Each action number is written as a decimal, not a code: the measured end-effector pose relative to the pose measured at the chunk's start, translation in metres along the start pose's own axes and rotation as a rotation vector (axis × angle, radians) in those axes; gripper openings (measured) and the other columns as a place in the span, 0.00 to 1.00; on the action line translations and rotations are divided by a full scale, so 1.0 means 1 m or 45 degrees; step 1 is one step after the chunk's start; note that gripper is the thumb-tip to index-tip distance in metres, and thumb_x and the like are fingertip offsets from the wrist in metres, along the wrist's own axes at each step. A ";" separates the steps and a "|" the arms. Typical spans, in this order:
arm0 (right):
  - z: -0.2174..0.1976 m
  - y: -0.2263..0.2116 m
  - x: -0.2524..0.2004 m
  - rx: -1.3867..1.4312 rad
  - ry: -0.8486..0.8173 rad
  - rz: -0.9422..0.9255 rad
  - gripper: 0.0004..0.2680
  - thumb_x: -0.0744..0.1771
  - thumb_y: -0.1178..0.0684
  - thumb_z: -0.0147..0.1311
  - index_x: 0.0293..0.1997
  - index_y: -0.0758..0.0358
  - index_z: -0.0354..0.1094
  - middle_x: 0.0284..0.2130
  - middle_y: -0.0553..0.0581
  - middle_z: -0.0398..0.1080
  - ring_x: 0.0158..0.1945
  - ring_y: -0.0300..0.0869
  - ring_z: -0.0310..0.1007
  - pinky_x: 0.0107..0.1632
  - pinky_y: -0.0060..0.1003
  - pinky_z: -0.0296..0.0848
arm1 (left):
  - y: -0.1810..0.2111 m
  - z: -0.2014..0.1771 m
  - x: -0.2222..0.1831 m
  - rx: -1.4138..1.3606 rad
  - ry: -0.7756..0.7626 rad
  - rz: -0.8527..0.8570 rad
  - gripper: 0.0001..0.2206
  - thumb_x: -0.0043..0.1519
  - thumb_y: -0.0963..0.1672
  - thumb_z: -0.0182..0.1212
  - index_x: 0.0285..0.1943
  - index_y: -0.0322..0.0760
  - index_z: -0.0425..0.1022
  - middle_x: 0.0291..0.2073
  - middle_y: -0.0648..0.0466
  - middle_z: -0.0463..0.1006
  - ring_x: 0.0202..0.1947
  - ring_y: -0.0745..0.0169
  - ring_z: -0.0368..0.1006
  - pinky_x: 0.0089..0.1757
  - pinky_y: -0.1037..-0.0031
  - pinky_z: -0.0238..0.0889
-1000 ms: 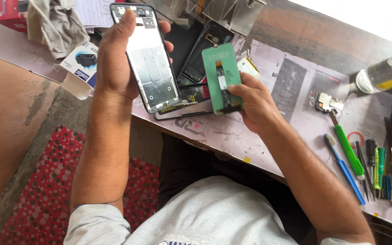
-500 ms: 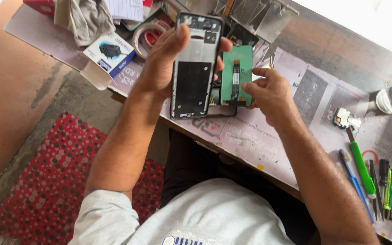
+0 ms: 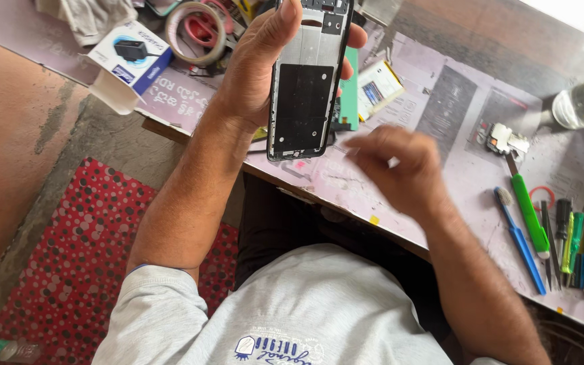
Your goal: The person disassembles a smartphone, removing the internal logic board and separating the screen from the frame using tweezers and hands.
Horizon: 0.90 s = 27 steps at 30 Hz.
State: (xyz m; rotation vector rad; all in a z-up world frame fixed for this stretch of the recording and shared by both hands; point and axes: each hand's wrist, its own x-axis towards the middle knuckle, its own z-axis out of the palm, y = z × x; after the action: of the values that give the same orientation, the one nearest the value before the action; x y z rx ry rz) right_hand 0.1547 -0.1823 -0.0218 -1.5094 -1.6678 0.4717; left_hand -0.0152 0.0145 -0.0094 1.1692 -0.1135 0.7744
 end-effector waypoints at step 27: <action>-0.013 -0.018 -0.068 -0.628 0.435 -0.270 0.21 0.59 0.47 0.76 0.50 0.64 0.69 0.37 0.57 0.73 0.36 0.44 0.75 0.36 0.40 0.76 | -0.104 0.089 0.013 -0.104 0.193 -0.265 0.35 0.66 0.62 0.54 0.57 0.23 0.71 0.41 0.41 0.79 0.37 0.60 0.80 0.34 0.72 0.79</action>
State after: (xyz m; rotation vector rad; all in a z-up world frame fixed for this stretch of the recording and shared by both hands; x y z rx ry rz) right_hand 0.1491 -0.2538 -0.0223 -1.6150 -1.7103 -0.3225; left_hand 0.0839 -0.0731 -0.0477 1.0229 0.1002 0.6652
